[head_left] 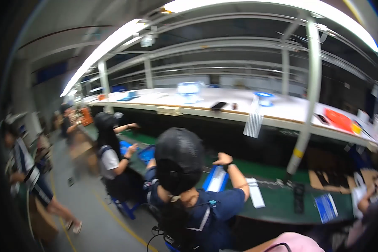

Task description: The person is assembling an electronic component, including cutting labels, using tweezers to place components, and using a scanner.

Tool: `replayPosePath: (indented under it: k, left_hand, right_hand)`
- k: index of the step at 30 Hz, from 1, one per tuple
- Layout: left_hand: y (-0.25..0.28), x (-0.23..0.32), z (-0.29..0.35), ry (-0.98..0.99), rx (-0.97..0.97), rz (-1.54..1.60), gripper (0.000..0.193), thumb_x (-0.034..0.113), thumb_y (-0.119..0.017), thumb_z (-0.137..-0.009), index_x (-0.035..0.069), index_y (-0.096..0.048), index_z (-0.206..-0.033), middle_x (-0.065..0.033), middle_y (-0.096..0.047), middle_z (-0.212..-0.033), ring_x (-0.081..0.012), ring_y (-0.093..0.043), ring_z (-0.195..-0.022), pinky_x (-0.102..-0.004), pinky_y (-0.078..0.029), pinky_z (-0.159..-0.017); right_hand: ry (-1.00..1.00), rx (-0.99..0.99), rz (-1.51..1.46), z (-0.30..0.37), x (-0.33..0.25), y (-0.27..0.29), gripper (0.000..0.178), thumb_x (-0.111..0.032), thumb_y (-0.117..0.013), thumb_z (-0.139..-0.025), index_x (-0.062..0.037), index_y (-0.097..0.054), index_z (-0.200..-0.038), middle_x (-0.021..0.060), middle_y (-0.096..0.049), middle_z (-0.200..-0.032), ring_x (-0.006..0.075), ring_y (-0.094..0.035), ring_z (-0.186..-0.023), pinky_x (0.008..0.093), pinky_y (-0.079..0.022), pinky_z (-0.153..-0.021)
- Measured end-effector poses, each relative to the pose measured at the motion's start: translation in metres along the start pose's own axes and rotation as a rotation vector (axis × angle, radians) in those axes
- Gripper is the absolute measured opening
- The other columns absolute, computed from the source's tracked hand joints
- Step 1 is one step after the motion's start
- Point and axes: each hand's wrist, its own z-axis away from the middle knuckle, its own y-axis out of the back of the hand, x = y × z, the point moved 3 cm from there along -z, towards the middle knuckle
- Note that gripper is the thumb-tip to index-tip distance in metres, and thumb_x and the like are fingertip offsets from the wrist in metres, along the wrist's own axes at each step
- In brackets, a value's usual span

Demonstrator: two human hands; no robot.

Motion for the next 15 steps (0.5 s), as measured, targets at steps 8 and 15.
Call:
replayPosePath:
  k: [8, 15]
  left_hand:
    - [-0.056, -0.033, -0.139, -0.183, -0.540, 0.066, 0.021, 0.013, -0.057, -0.076, 0.002, -0.060, -0.094, -0.0087, -0.060, -0.081, -0.0176, -0.056, -0.070, -0.0279, -0.046, -0.062]
    - [-0.133, -0.015, -0.262, -0.257, -0.786, 0.035, 0.020, 0.013, -0.057, -0.076, 0.003, -0.060, -0.093, -0.0082, -0.060, -0.079, -0.0172, -0.056, -0.067, -0.0279, -0.046, -0.060]
  right_hand:
    - [-0.173, 0.363, -0.075, 0.019, -0.012, -0.066, 0.029, -0.024, -0.061, -0.078, -0.0026, -0.061, -0.099, 0.0106, -0.064, -0.090, 0.0165, -0.059, -0.081, 0.0300, -0.047, -0.070]
    - [-0.197, 0.521, -0.024, -0.024, -0.008, -0.035, 0.029, -0.024, -0.061, -0.078, -0.0034, -0.062, -0.098, 0.0107, -0.064, -0.090, 0.0170, -0.059, -0.082, 0.0304, -0.047, -0.070]
